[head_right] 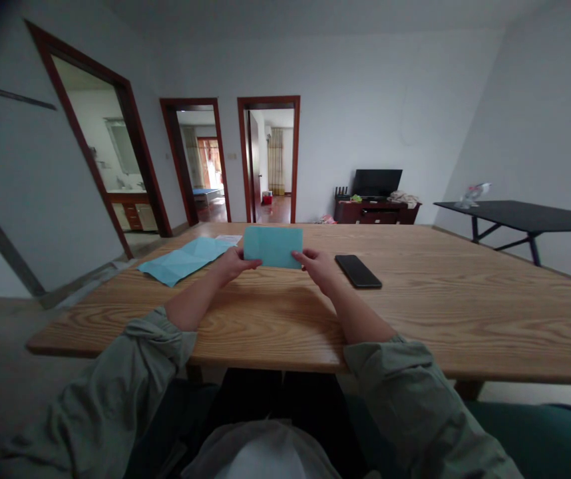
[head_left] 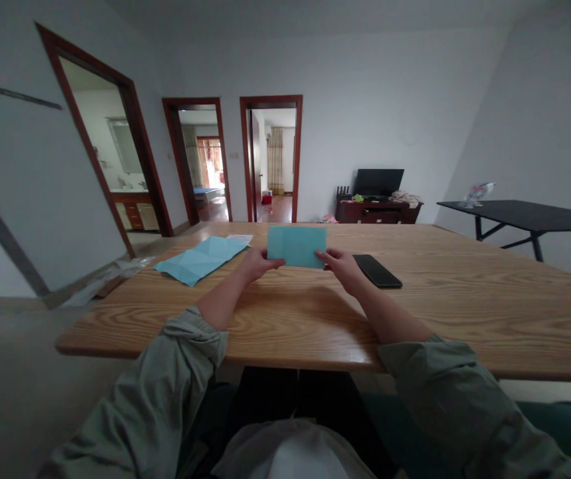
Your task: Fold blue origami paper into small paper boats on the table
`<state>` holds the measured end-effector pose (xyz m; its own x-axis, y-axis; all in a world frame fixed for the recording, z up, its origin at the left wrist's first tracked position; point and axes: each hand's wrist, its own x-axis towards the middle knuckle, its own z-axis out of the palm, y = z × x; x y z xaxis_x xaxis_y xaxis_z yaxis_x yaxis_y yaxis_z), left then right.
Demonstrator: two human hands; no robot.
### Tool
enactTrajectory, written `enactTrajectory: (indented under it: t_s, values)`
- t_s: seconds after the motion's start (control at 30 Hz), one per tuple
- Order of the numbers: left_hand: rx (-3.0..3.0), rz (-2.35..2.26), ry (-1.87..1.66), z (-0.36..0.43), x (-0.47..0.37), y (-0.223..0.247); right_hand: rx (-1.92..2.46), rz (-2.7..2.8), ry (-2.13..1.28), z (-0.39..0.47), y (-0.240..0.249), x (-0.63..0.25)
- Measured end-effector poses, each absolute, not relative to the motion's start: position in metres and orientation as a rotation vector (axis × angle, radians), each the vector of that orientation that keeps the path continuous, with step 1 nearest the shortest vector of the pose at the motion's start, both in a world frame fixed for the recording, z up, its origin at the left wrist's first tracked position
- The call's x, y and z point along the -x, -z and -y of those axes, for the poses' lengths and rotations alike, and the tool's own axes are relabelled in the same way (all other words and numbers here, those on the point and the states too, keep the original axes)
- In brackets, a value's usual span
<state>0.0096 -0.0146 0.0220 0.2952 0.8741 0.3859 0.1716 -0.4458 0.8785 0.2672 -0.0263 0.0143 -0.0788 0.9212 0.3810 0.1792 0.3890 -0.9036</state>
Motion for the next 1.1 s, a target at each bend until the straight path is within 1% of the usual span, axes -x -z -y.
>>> enactTrajectory:
  t_s: [0.13, 0.23, 0.3, 0.43, 0.57, 0.7, 0.77, 0.93, 1.1]
  values:
    - [-1.809, -0.918, -1.317, 0.011, -0.011, -0.020, 1.025, 1.542, -0.793, 0.025, -0.013, -0.267]
    - [-1.719, -0.963, -1.468, 0.006, -0.013, -0.018, 0.934, 1.503, -0.858, 0.024, -0.013, -0.265]
    - [-1.610, -0.930, -1.493, 0.005, -0.014, -0.019, 0.895, 1.464, -0.919, 0.024, -0.015, -0.264]
    - [-1.499, -0.787, -1.334, 0.014, -0.016, -0.024, 0.910, 1.450, -1.006, 0.028, -0.018, -0.263]
    - [-1.554, -0.818, -1.129, 0.022, -0.020, -0.024, 0.926, 1.470, -1.166, 0.037, -0.021, -0.258]
    - [-1.592, -0.847, -1.094, 0.021, -0.022, -0.018, 0.998, 1.530, -1.263, 0.045, -0.021, -0.252]
    - [-1.653, -0.886, -1.115, 0.020, -0.021, -0.018, 1.040, 1.561, -1.226, 0.045, -0.019, -0.251]
    - [-1.742, -1.090, -1.131, 0.024, -0.020, -0.024, 1.048, 1.541, -0.977, 0.036, -0.016, -0.253]
    - [-1.713, -1.126, -1.149, 0.021, -0.019, -0.023, 1.123, 1.631, -0.789, 0.035, -0.019, -0.255]
